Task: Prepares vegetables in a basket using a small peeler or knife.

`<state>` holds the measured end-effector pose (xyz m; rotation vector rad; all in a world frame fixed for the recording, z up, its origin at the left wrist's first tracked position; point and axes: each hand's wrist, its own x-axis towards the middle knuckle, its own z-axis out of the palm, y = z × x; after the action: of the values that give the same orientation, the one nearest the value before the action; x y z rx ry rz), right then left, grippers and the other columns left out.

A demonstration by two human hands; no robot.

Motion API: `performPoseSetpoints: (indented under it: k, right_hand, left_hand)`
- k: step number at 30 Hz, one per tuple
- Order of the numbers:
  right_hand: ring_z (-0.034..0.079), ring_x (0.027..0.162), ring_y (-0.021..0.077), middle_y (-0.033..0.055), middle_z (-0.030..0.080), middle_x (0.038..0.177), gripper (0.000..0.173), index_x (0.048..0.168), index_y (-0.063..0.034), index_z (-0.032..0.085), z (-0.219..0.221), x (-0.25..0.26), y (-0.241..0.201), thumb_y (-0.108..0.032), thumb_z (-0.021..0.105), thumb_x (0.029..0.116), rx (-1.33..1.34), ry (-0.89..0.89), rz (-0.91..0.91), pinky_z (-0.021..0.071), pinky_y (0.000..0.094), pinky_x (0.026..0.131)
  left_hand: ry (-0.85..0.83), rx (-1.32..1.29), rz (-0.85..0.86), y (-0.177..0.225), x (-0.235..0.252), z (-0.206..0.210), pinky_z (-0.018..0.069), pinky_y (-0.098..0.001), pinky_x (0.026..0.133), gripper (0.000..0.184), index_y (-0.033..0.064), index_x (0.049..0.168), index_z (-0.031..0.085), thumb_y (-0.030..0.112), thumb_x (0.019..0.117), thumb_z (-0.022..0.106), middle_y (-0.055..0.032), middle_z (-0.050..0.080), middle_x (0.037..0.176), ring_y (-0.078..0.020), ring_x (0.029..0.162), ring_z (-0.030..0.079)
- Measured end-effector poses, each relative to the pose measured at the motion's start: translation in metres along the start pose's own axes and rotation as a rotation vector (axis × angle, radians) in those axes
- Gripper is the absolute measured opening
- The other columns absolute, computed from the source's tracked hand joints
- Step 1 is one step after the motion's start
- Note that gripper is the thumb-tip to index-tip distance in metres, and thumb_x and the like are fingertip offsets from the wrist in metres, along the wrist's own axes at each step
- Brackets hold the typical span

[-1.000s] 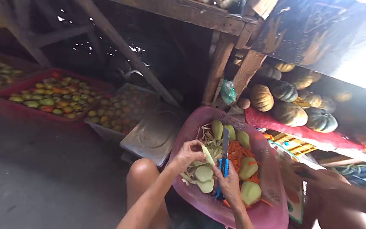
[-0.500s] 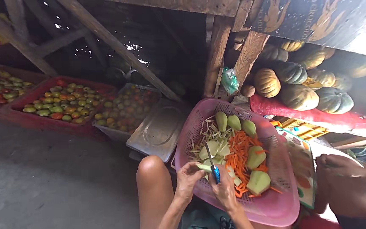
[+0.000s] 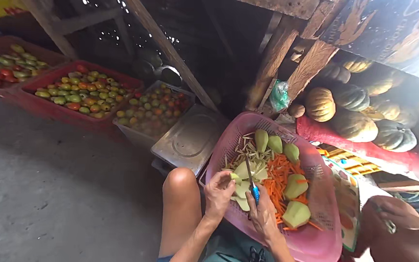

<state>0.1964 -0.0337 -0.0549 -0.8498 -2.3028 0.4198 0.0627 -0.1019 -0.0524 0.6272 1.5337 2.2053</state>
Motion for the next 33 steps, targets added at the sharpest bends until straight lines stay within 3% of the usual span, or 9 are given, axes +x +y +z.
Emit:
performPoseSetpoints:
  k: [3, 8, 13, 17, 22, 24, 27, 33]
  right_hand:
    - [0.072, 0.067, 0.0312, 0.0188, 0.072, 0.092, 0.039, 0.126, 0.0087, 0.058, -0.006, 0.002, -0.002, -0.021, 0.056, 0.1010, -0.076, -0.169, 0.077, 0.0590, 0.0467, 0.057]
    - [0.072, 0.066, 0.0285, 0.0152, 0.073, 0.087, 0.039, 0.124, 0.0062, 0.062, -0.006, 0.004, 0.000, -0.024, 0.057, 0.1011, -0.084, -0.176, 0.065, 0.0591, 0.0445, 0.057]
    - [0.067, 0.063, 0.0212, 0.0123, 0.069, 0.080, 0.040, 0.125, 0.0079, 0.060, -0.009, 0.021, 0.001, -0.025, 0.054, 0.1028, 0.012, -0.101, 0.121, 0.0577, 0.0375, 0.059]
    - [0.068, 0.064, 0.0194, 0.0117, 0.070, 0.082, 0.039, 0.125, 0.0071, 0.060, -0.012, 0.032, 0.006, -0.024, 0.054, 0.1025, -0.007, -0.059, 0.087, 0.0575, 0.0346, 0.060]
    - [0.070, 0.066, 0.0235, 0.0142, 0.072, 0.086, 0.040, 0.124, 0.0069, 0.063, -0.010, 0.028, 0.015, -0.025, 0.054, 0.1023, -0.044, -0.127, 0.086, 0.0592, 0.0395, 0.060]
    - [0.072, 0.069, 0.0271, 0.0164, 0.073, 0.089, 0.039, 0.122, 0.0077, 0.064, -0.009, 0.027, 0.014, -0.025, 0.054, 0.1023, -0.056, -0.163, 0.138, 0.0602, 0.0430, 0.062]
    - [0.071, 0.062, 0.0290, 0.0158, 0.070, 0.081, 0.037, 0.113, 0.0068, 0.065, -0.006, 0.031, 0.012, -0.027, 0.055, 0.1015, -0.187, -0.158, 0.156, 0.0579, 0.0434, 0.053]
    - [0.066, 0.049, 0.0227, 0.0086, 0.068, 0.072, 0.030, 0.102, -0.0015, 0.067, -0.012, 0.042, 0.008, -0.029, 0.057, 0.0975, -0.341, -0.098, 0.004, 0.0529, 0.0370, 0.042]
  left_hand:
    - [0.005, 0.041, 0.081, -0.006, 0.010, -0.004, 0.0633, -0.0247, 0.078, 0.023, -0.0081, 0.101, 0.070, -0.007, 0.0774, 0.073, -0.0094, 0.075, 0.096, -0.0089, 0.085, 0.074]
    - [-0.144, 0.154, 0.089, -0.004, 0.036, -0.004, 0.0609, -0.0215, 0.076, 0.018, -0.0042, 0.096, 0.072, -0.002, 0.0782, 0.073, -0.0085, 0.073, 0.096, -0.0066, 0.085, 0.071]
    - [-0.402, 0.291, 0.139, 0.029, 0.088, 0.014, 0.0607, -0.0238, 0.082, 0.017, -0.0029, 0.100, 0.074, 0.006, 0.0861, 0.072, -0.0101, 0.073, 0.099, -0.0088, 0.090, 0.071]
    - [-0.432, 0.171, 0.077, 0.024, 0.108, 0.023, 0.0621, -0.0239, 0.077, 0.014, -0.0005, 0.096, 0.072, 0.001, 0.0821, 0.075, -0.0051, 0.074, 0.092, -0.0073, 0.084, 0.072]
    - [-0.429, 0.119, 0.042, 0.002, 0.104, 0.013, 0.0617, -0.0229, 0.075, 0.017, -0.0012, 0.095, 0.071, 0.000, 0.0788, 0.075, -0.0033, 0.073, 0.092, -0.0064, 0.082, 0.071]
    - [-0.439, 0.170, 0.114, -0.003, 0.100, 0.011, 0.0618, -0.0221, 0.076, 0.015, -0.0006, 0.094, 0.072, 0.002, 0.0799, 0.074, -0.0042, 0.073, 0.095, -0.0059, 0.085, 0.071]
    - [-0.458, 0.275, 0.328, -0.014, 0.100, 0.010, 0.0618, -0.0221, 0.078, 0.012, -0.0021, 0.092, 0.073, 0.002, 0.0805, 0.073, -0.0089, 0.073, 0.096, -0.0077, 0.087, 0.072]
    - [-0.483, 0.419, 0.635, -0.016, 0.106, 0.004, 0.0581, -0.0194, 0.083, 0.010, -0.0021, 0.089, 0.072, 0.002, 0.0802, 0.070, -0.0133, 0.075, 0.095, -0.0111, 0.090, 0.073]
